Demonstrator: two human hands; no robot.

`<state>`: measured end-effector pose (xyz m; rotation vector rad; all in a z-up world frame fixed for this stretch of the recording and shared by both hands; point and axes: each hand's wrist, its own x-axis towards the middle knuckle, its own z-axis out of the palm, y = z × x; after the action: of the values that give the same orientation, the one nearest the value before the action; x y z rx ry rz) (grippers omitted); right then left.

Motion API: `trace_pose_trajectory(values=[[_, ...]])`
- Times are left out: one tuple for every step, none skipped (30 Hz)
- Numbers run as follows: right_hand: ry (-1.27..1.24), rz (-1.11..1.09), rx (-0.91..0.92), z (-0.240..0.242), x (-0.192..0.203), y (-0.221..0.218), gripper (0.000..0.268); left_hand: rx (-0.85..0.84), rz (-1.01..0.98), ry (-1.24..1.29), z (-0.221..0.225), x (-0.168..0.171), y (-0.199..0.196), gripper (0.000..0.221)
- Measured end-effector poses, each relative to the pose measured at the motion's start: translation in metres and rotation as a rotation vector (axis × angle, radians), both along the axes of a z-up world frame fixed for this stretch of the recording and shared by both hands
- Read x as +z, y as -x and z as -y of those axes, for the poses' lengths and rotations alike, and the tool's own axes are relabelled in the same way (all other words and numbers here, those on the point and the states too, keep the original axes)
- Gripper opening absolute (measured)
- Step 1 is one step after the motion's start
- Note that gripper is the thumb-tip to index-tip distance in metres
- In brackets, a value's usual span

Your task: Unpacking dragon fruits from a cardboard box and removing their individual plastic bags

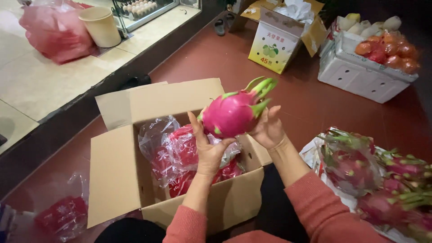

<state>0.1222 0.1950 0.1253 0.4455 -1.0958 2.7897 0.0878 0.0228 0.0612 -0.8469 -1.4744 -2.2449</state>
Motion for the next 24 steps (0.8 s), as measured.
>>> trace_pose_trajectory(values=[[0.063, 0.028, 0.014, -0.010, -0.014, 0.004, 0.094, 0.058, -0.077, 0.013, -0.002, 0.000, -0.003, 0.147], [0.062, 0.031, 0.014, -0.001, -0.006, -0.001, 0.094, 0.058, -0.074, 0.012, -0.002, 0.002, -0.006, 0.147], [0.155, -0.005, 0.032, 0.008, 0.002, -0.007, 0.092, 0.120, -0.149, 0.047, -0.002, 0.003, -0.009, 0.145], [0.250, -0.040, 0.052, 0.017, 0.009, -0.012, 0.090, 0.184, -0.224, 0.084, -0.002, 0.004, -0.013, 0.143], [0.251, -0.037, 0.053, 0.016, 0.005, -0.010, 0.090, 0.185, -0.221, 0.085, -0.003, -0.002, -0.011, 0.143], [0.191, -0.086, 0.049, 0.016, 0.001, -0.007, 0.089, 0.172, -0.257, 0.081, -0.003, -0.008, -0.009, 0.135], [0.130, -0.135, 0.046, 0.015, -0.003, -0.005, 0.089, 0.160, -0.293, 0.077, -0.004, -0.014, -0.007, 0.126], [0.132, -0.132, 0.045, 0.016, -0.005, -0.007, 0.089, 0.159, -0.290, 0.079, -0.001, -0.010, -0.009, 0.126], [0.091, -0.135, -0.003, 0.017, -0.007, -0.009, 0.079, 0.251, -0.387, 0.116, 0.001, -0.007, -0.011, 0.120], [0.050, -0.138, -0.054, 0.017, -0.009, -0.011, 0.070, 0.340, -0.483, 0.152, 0.002, -0.004, -0.013, 0.113], [0.051, -0.135, -0.058, 0.012, -0.015, -0.008, 0.070, 0.336, -0.480, 0.153, 0.004, -0.003, -0.015, 0.113], [0.054, -0.166, -0.050, 0.006, -0.021, -0.005, 0.068, 0.368, -0.520, 0.168, 0.005, -0.001, -0.016, 0.113], [0.058, -0.198, -0.041, 0.000, -0.026, -0.003, 0.066, 0.399, -0.561, 0.183, 0.006, 0.001, -0.017, 0.113], [0.059, -0.196, -0.046, -0.001, -0.027, -0.005, 0.066, 0.394, -0.560, 0.183, 0.006, 0.001, -0.018, 0.113], [0.047, -0.199, -0.039, -0.002, -0.027, -0.007, 0.065, 0.410, -0.590, 0.186, 0.006, 0.000, -0.019, 0.114], [0.037, -0.203, -0.032, -0.003, -0.027, -0.008, 0.064, 0.427, -0.621, 0.191, 0.006, -0.001, -0.019, 0.114], [0.039, -0.202, -0.036, -0.003, -0.027, -0.010, 0.064, 0.423, -0.621, 0.192, 0.005, -0.004, -0.019, 0.114], [0.024, -0.207, -0.022, -0.003, -0.027, -0.012, 0.062, 0.407, -0.624, 0.188, 0.004, -0.007, -0.018, 0.108], [0.008, -0.213, -0.008, -0.002, -0.027, -0.013, 0.061, 0.391, -0.628, 0.183, 0.003, -0.010, -0.017, 0.102], [0.012, -0.213, -0.013, -0.002, -0.027, -0.015, 0.061, 0.386, -0.630, 0.185, 0.004, -0.007, -0.020, 0.102], [-0.003, -0.219, 0.001, -0.002, -0.028, -0.016, 0.060, 0.309, -0.534, 0.171, 0.004, -0.005, -0.023, 0.110], [-0.019, -0.226, 0.012, -0.003, -0.028, -0.017, 0.058, 0.232, -0.439, 0.156, 0.004, -0.002, -0.026, 0.118], [-0.016, -0.227, 0.007, -0.019, -0.044, -0.016, 0.058, 0.226, -0.440, 0.157, 0.004, -0.002, -0.031, 0.118], [-0.005, -0.063, -0.098, -0.035, -0.059, -0.015, 0.048, 0.131, -0.265, 0.120, 0.003, -0.003, -0.036, 0.130]])
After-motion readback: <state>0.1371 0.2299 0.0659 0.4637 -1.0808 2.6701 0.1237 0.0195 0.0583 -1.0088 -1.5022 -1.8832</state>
